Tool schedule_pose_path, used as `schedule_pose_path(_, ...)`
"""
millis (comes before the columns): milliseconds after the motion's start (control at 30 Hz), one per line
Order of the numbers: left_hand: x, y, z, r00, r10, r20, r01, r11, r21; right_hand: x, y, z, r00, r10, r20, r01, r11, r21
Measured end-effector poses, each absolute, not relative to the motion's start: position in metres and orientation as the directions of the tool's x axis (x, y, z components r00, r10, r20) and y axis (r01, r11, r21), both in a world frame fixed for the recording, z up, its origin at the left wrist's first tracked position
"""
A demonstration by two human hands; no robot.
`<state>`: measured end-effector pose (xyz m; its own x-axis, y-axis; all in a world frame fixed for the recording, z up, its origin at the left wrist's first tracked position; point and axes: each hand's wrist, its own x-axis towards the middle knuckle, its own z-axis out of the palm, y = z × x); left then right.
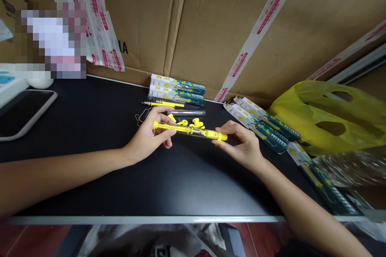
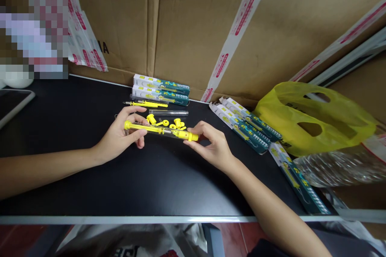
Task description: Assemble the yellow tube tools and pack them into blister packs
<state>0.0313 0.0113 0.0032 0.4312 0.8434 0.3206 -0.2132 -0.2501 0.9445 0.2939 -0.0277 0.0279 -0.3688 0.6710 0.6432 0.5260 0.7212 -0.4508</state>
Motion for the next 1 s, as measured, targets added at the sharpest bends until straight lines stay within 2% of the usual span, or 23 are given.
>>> schedule_pose_path(167,0.032,0.011,0.003,0.43,0.841,0.327,-0.22,-0.254,0.942,0.295,-0.03,0.025,-0.345,0.709,0.615,0.557,0.682,-0.474)
schedule_pose_path(333,0.032,0.012,0.003,0.432,0.84,0.328,-0.223,-0.253,0.941,0.298,-0.031,0.024,-0.36,0.709,0.607,0.584,0.678,-0.445)
schedule_pose_path(433,0.032,0.012,0.003,0.433,0.838,0.332,-0.217,-0.261,0.941,0.298,-0.029,0.027,-0.387,0.662,0.642,0.577,0.717,-0.392)
schedule_pose_path(633,0.031,0.011,0.003,0.421,0.844,0.331,-0.205,-0.266,0.942,0.296,-0.024,0.036,-0.445,0.523,0.726,0.596,0.779,-0.196)
schedule_pose_path(833,0.032,0.01,0.003,0.414,0.852,0.322,-0.2,-0.26,0.945,0.296,-0.024,0.034,-0.497,0.507,0.705,0.608,0.783,-0.134)
schedule_pose_path(1000,0.032,0.01,0.004,0.414,0.855,0.312,-0.204,-0.247,0.947,0.296,-0.025,0.034,-0.509,0.527,0.681,0.618,0.774,-0.137)
